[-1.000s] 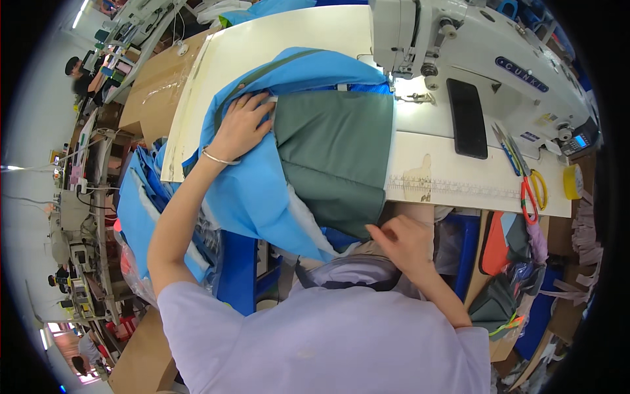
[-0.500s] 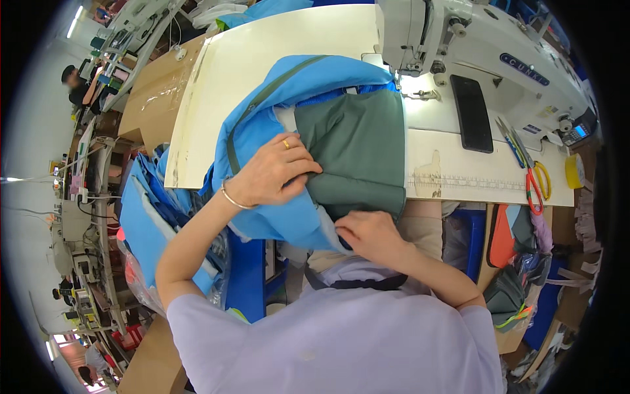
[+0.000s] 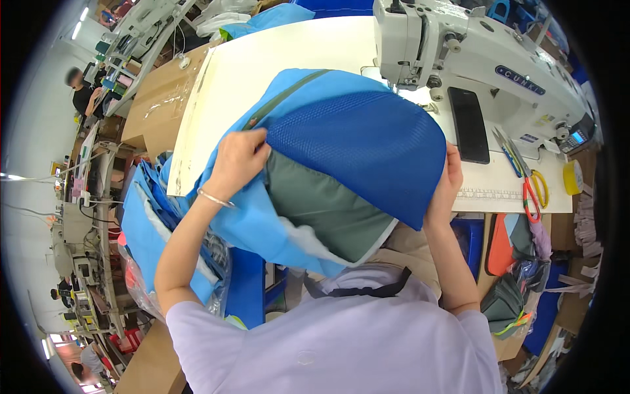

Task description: The person sews a blue and green bag using an industrial sewing machine. They align the fabric, guide it under the needle, and use scissors to trim threads. The person repeatedly adjusts the bag to sew different sections, including a mesh pocket and a zipper area.

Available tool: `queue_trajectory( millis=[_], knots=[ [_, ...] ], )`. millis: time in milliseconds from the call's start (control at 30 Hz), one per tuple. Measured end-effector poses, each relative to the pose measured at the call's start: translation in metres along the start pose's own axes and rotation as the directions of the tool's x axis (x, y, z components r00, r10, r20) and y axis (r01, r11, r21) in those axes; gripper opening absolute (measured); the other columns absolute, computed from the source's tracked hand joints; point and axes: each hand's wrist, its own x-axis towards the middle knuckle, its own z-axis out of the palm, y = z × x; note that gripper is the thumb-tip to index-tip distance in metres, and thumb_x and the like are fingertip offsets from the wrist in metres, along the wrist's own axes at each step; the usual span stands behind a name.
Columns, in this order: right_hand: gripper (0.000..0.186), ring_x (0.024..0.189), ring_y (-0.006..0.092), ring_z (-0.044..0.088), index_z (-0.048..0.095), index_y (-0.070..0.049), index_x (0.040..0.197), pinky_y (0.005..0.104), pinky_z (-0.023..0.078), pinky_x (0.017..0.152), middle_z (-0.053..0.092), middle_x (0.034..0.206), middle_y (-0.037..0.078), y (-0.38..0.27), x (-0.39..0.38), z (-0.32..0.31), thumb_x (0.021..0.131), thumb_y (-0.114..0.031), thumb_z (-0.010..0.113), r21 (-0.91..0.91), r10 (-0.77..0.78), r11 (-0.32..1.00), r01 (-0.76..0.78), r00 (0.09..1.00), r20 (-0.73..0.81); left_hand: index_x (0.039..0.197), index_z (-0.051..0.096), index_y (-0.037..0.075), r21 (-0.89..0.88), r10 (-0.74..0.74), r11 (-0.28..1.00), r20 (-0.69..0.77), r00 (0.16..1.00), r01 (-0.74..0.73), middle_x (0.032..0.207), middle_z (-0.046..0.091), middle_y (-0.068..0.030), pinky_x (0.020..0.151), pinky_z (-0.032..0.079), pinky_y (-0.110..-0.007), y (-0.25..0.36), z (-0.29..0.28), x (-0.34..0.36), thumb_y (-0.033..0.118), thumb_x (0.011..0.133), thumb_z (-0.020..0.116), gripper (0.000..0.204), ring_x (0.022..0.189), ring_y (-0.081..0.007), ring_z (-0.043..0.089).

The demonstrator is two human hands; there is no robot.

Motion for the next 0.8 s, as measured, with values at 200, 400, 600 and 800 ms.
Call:
queue_trajectory(
  millis=[200,400,600,800],
  knots=[
    [0.022,0.092,0.0086,0.062,0.061,0.005,0.119,0.0242,0.052,0.082,0.067,0.104,0.007,0.004,0.006,-0.01,0.108,-0.014,0.054,-0.147,-0.015,0.988,0.049,0.974,0.226,0.114,0.075,0.0,-0.52,-0.139,0.854,-0.172,0.975,0.03,0.1,0.077,-0.0113,0.078,0.057,-0.03,0.041,-0.013,0.063,0.022,0.103,0.06,0.029,0.081,-0.0173,0.071],
    [0.017,0.078,0.0071,0.064,0.069,0.006,0.112,0.021,0.052,0.071,0.072,0.092,0.007,-0.016,0.011,-0.001,0.1,-0.006,0.065,-0.282,0.086,0.959,-0.003,0.956,0.281,0.113,0.076,0.0,-0.58,0.048,0.813,0.162,0.986,0.056,0.105,0.077,-0.0115,0.088,0.056,-0.033,0.057,-0.071,0.096,0.028,0.106,0.057,0.035,0.096,-0.0177,0.072],
    [0.02,0.081,0.0066,0.064,0.071,0.004,0.114,0.0202,0.052,0.074,0.072,0.093,0.005,-0.012,0.015,0.012,0.098,-0.008,0.07,-0.124,0.029,0.992,-0.006,0.983,0.181,0.113,0.071,0.002,-0.103,0.387,0.91,-0.132,0.912,-0.401,0.111,0.073,-0.0131,0.091,0.053,-0.038,0.156,-0.023,0.065,0.022,0.09,0.074,0.03,0.103,-0.028,0.07],
    [0.025,0.088,0.0081,0.066,0.07,0.004,0.116,0.0231,0.053,0.08,0.073,0.099,0.006,-0.024,0.017,0.003,0.096,-0.009,0.074,0.02,0.268,0.961,-0.276,0.946,0.182,0.114,0.069,0.004,-0.384,0.328,0.881,0.068,0.942,-0.278,0.107,0.069,-0.0108,0.092,0.051,-0.036,0.123,0.039,0.071,0.012,0.084,0.078,0.032,0.103,-0.0271,0.066]
  ],
)
